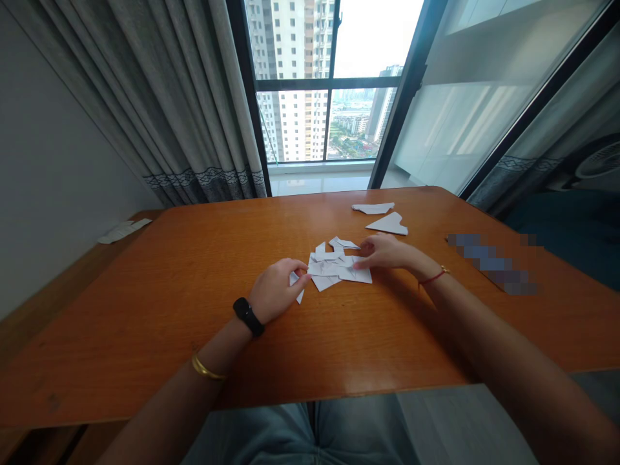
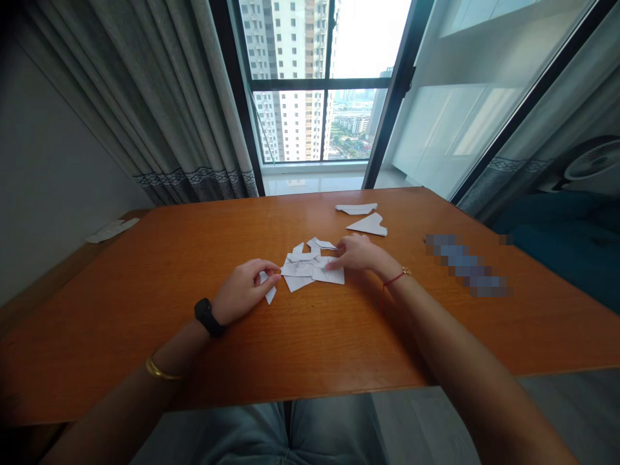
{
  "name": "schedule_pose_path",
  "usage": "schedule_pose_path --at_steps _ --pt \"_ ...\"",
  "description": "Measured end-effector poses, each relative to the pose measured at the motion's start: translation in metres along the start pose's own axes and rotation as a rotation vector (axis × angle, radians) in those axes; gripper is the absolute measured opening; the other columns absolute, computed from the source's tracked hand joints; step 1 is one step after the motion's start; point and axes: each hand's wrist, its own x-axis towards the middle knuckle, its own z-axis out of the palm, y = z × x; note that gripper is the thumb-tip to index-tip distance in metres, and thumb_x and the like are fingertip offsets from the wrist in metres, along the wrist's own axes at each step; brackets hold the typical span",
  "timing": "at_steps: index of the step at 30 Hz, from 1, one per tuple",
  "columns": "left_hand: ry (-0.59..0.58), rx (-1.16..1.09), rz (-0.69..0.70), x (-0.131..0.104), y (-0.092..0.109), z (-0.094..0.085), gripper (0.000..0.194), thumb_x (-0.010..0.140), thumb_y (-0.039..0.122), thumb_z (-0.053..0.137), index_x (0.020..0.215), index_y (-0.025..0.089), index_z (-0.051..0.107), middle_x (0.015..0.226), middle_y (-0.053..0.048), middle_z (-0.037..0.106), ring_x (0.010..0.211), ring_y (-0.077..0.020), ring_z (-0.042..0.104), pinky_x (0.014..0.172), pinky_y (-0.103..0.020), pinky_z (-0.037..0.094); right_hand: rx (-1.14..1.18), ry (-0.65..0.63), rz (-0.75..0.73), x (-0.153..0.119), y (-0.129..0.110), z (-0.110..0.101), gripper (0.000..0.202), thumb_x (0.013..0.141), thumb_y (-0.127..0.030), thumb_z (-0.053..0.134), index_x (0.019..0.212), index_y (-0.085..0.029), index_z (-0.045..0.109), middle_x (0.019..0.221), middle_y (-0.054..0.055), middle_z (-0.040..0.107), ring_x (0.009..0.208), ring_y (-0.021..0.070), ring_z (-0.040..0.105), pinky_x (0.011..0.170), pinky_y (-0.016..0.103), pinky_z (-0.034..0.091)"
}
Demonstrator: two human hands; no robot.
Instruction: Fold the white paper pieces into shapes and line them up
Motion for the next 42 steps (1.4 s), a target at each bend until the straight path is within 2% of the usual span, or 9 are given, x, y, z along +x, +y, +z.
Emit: schedule_pose_path --at_steps 3,7,13,17,22,25,29,32,42 --pt "0.035 0.057 -0.078 0.002 -0.006 -0.003 0.023 0.085 0.038 0.056 0.095 0.021 0.067 0.096 -0.007 0.066 0.084 -0.0219 0.058 0.073 -0.032 0.042 -0.188 -0.086 0.001 -0.016 -0.015 0.011 0.057 0.044 -0.055 0.082 0.083 -0.018 0.065 0.091 0.009 0.06 0.084 0.0266 0.055 0.068 0.033 0.043" --pt "0.119 0.01 -0.096 0.004 -0.013 -0.005 0.019 0.081 0.035 0.061 0.089 0.019 0.068 0.091 -0.008 0.066 0.078 -0.0208 0.057 0.071 -0.031 0.043 0.0 -0.171 0.022 -0.024 -0.016 0.006 0.048 0.053 -0.036 0.08 0.093 -0.017 0.059 0.085 0.004 0.063 0.072 0.0189 0.058 0.061 0.027 0.043" --pt "-0.003 -0.527 -0.307 0.006 -0.003 -0.003 0.03 0.082 0.046 0.06 0.081 0.016 0.065 0.071 -0.005 0.065 0.052 -0.013 0.054 0.05 -0.024 0.04 0.333 -0.084 -0.058 -0.035 -0.018 -0.022 0.021 0.069 -0.034 0.071 0.072 -0.017 0.059 0.064 0.001 0.06 0.054 0.0125 0.053 0.048 0.024 0.04" --pt "-0.363 -1.165 -0.538 0.004 0.008 -0.006 0.056 0.08 0.064 0.053 0.093 0.011 0.065 0.089 -0.015 0.069 0.071 -0.0198 0.067 0.06 -0.027 0.051 0.528 0.318 -0.451 -0.052 -0.053 -0.009 0.009 0.08 -0.026 0.062 0.083 -0.018 0.065 0.084 0.007 0.068 0.077 0.0187 0.064 0.063 0.03 0.052" --pt "-0.375 -1.415 -0.523 0.002 0.009 -0.002 0.025 0.083 0.029 0.065 0.098 0.009 0.065 0.089 -0.013 0.07 0.073 -0.0167 0.067 0.066 -0.026 0.055 0.282 0.279 -0.914 -0.069 -0.088 0.032 0.023 0.088 -0.01 0.047 0.098 -0.021 0.065 0.107 0.008 0.066 0.1 0.0169 0.062 0.088 0.032 0.05" --pt "-0.03 -1.46 -0.598 0.009 0.0 -0.002 0.017 0.084 0.013 0.059 0.1 0.008 0.063 0.09 -0.013 0.07 0.073 -0.0164 0.068 0.067 -0.027 0.057 0.182 0.285 -0.668 -0.069 -0.086 0.04 0.023 0.09 -0.017 0.048 0.109 -0.019 0.06 0.111 0.009 0.063 0.097 0.0188 0.061 0.084 0.033 0.051" --pt "0.353 -1.514 -0.735 0.019 -0.012 -0.008 0.02 0.089 0.013 0.05 0.107 0.008 0.059 0.091 -0.013 0.071 0.073 -0.0179 0.069 0.066 -0.029 0.059 -0.116 0.204 -0.123 -0.061 -0.077 0.043 0.036 0.08 -0.053 0.06 0.088 -0.018 0.061 0.097 0.013 0.062 0.08 0.0243 0.06 0.068 0.037 0.049" --pt "0.385 -1.551 -0.691 0.021 -0.013 -0.01 0.027 0.087 0.009 0.048 0.113 0.009 0.056 0.095 -0.013 0.071 0.077 -0.0205 0.07 0.066 -0.033 0.06 -0.21 0.183 -0.031 -0.052 -0.076 0.052 0.052 0.066 -0.065 0.068 0.086 -0.017 0.06 0.1 0.016 0.059 0.091 0.0309 0.057 0.072 0.04 0.046" --pt "0.329 -1.531 -0.658 0.017 -0.013 -0.004 0.034 0.083 0.007 0.057 0.116 0.012 0.055 0.104 -0.015 0.07 0.084 -0.0218 0.07 0.075 -0.038 0.06 0.491 -0.026 -0.082 -0.036 -0.06 0.061 0.032 0.07 -0.027 0.071 0.099 -0.019 0.063 0.074 -0.002 0.061 0.066 0.0131 0.055 0.059 0.025 0.041"
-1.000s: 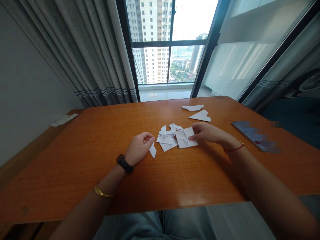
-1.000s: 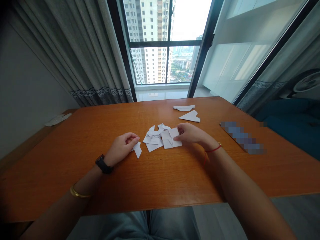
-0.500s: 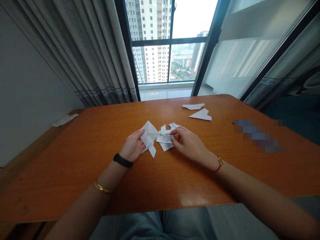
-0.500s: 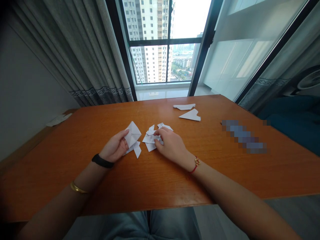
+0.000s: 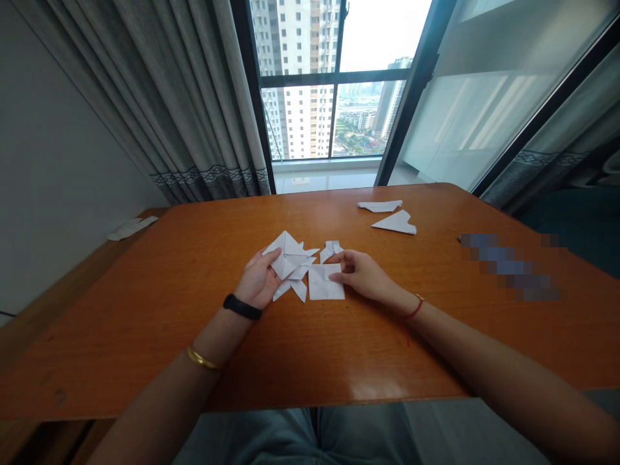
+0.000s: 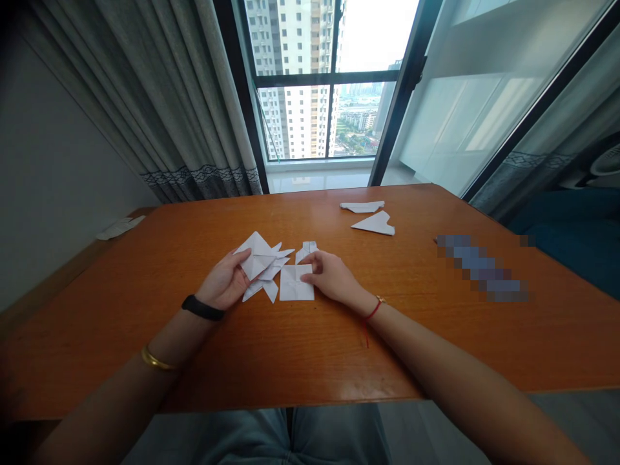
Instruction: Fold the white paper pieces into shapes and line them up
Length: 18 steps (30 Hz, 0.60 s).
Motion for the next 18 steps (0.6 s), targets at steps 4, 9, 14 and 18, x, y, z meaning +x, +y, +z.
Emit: schedule_pose_path --at_steps 4,9,14,18 --pt "0.077 0.003 -0.03 -0.003 0.003 0.003 0.028 0.089 0.016 0.049 0.116 0.014 0.057 0.112 -0.014 0.068 0.093 -0.0233 0.069 0.077 -0.041 0.059 0.169 -0.061 0.056 -0.003 -0.005 -0.015 0.026 0.07 -0.032 0.069 0.091 -0.016 0.066 0.062 -0.004 0.054 0.055 0.0097 0.049 0.051 0.023 0.036" --pt "0.013 0.051 -0.076 -0.007 0.004 0.006 0.031 0.093 0.021 0.04 0.121 0.02 0.054 0.126 -0.012 0.061 0.104 -0.0255 0.064 0.079 -0.047 0.057 0.294 0.079 0.051 -0.003 -0.01 -0.017 0.029 0.069 -0.035 0.071 0.088 -0.016 0.062 0.06 -0.004 0.054 0.051 0.01 0.05 0.047 0.023 0.035" --pt "-0.006 0.094 -0.123 -0.008 0.003 0.007 0.031 0.092 0.022 0.04 0.121 0.022 0.052 0.128 -0.011 0.06 0.095 -0.0244 0.067 0.074 -0.045 0.058 0.351 0.244 -0.093 -0.005 -0.011 -0.011 0.024 0.075 -0.036 0.067 0.089 -0.018 0.059 0.066 -0.001 0.06 0.056 0.013 0.056 0.053 0.026 0.043" --pt "-0.012 0.126 -0.135 -0.008 0.003 0.007 0.031 0.092 0.023 0.04 0.121 0.022 0.051 0.127 -0.012 0.06 0.095 -0.024 0.066 0.072 -0.042 0.058 0.285 0.269 -0.149 -0.005 -0.01 -0.009 0.021 0.077 -0.036 0.066 0.089 -0.019 0.06 0.069 -0.001 0.061 0.06 0.014 0.058 0.056 0.027 0.045"
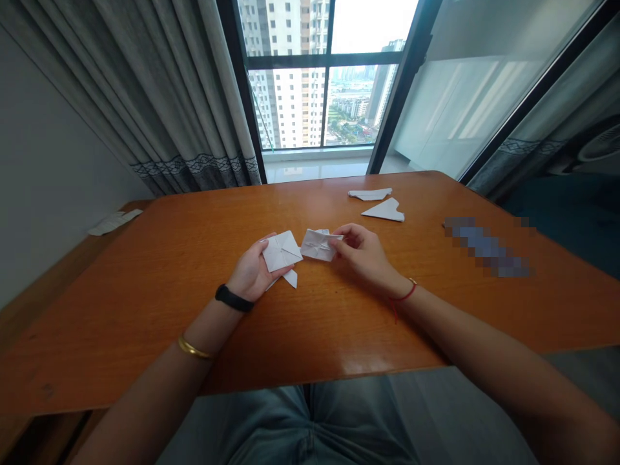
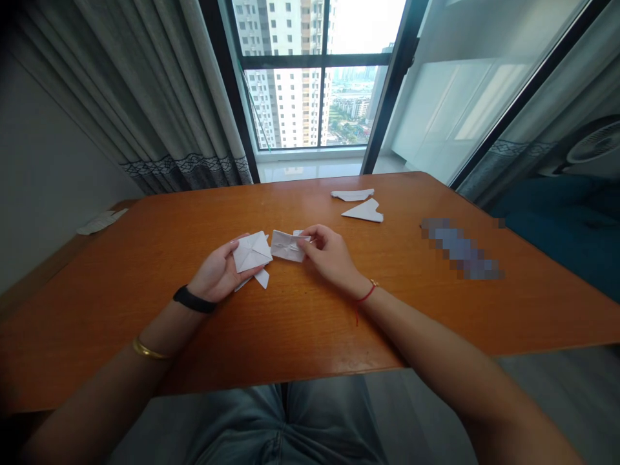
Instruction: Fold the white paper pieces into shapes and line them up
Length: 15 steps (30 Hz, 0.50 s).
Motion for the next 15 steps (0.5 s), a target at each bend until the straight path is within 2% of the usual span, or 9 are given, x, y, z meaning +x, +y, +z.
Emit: schedule_pose_path --at_steps 5,15 --pt "0.003 0.006 0.008 -0.0005 0.001 0.0006 0.032 0.092 0.023 0.04 0.122 0.021 0.051 0.126 -0.012 0.06 0.098 -0.0253 0.065 0.073 -0.043 0.058 -0.05 -0.009 -0.012 -0.0001 0.0021 0.001 0.02 0.078 -0.036 0.064 0.089 -0.019 0.061 0.069 -0.001 0.06 0.061 0.0137 0.056 0.058 0.027 0.044" --pt "0.012 0.015 0.005 -0.0028 0.0009 0.0018 0.034 0.092 0.022 0.041 0.124 0.019 0.051 0.125 -0.014 0.061 0.091 -0.0241 0.067 0.07 -0.041 0.058 -0.085 -0.02 -0.038 -0.0045 -0.0034 0.001 0.017 0.081 -0.034 0.062 0.089 -0.019 0.061 0.07 0.0 0.059 0.063 0.0136 0.055 0.058 0.026 0.043"
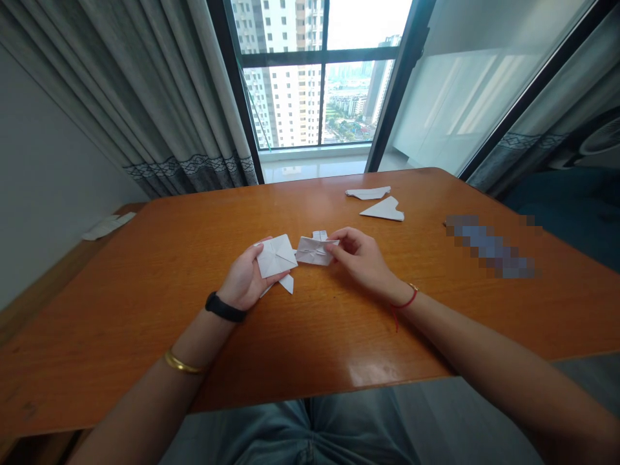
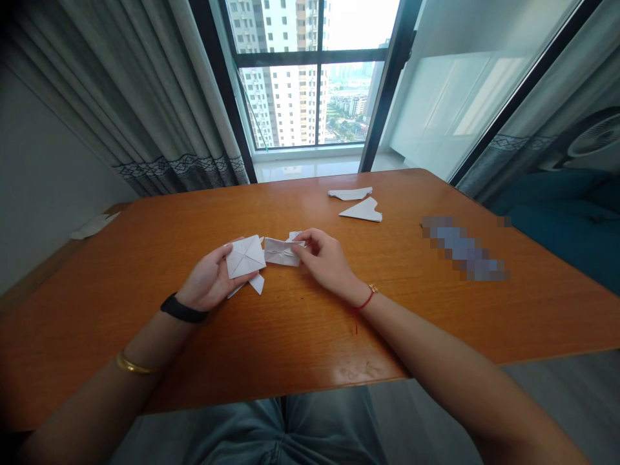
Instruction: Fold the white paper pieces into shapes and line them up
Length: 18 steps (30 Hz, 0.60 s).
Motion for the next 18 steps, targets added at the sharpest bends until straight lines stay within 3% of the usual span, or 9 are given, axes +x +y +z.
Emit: schedule_pose_path --at_steps 6,10,14,18 --pt "-0.015 0.015 -0.007 0.001 0.0 0.0 0.035 0.093 0.024 0.04 0.124 0.019 0.053 0.124 -0.013 0.062 0.091 -0.0246 0.067 0.069 -0.041 0.058 -0.014 -0.014 -0.003 0.0 0.005 0.001 0.016 0.082 -0.034 0.062 0.09 -0.019 0.061 0.075 0.001 0.062 0.065 0.0142 0.057 0.06 0.027 0.045" --pt "-0.014 0.016 -0.005 0.001 0.0 -0.001 0.034 0.093 0.024 0.039 0.124 0.018 0.053 0.124 -0.014 0.062 0.091 -0.0254 0.067 0.069 -0.041 0.058 -0.018 0.081 -0.055 0.0 0.004 0.0 0.015 0.084 -0.033 0.059 0.091 -0.02 0.06 0.084 0.003 0.065 0.072 0.0152 0.06 0.068 0.029 0.049" --pt "-0.017 0.044 -0.034 0.001 -0.004 -0.001 0.035 0.092 0.02 0.039 0.123 0.018 0.054 0.121 -0.015 0.062 0.085 -0.0241 0.068 0.066 -0.041 0.058 -0.063 0.19 -0.269 -0.004 -0.005 0.001 0.008 0.087 -0.025 0.054 0.091 -0.021 0.06 0.096 0.006 0.066 0.091 0.0185 0.063 0.085 0.035 0.051" --pt "-0.143 0.034 -0.087 0.0 -0.01 0.001 0.037 0.091 0.022 0.044 0.126 0.017 0.055 0.117 -0.016 0.064 0.081 -0.0248 0.068 0.062 -0.04 0.059 -0.189 0.064 -0.493 -0.014 -0.01 0.009 0.017 0.086 -0.015 0.05 0.092 -0.023 0.063 0.105 0.007 0.066 0.103 0.0206 0.061 0.095 0.042 0.047"
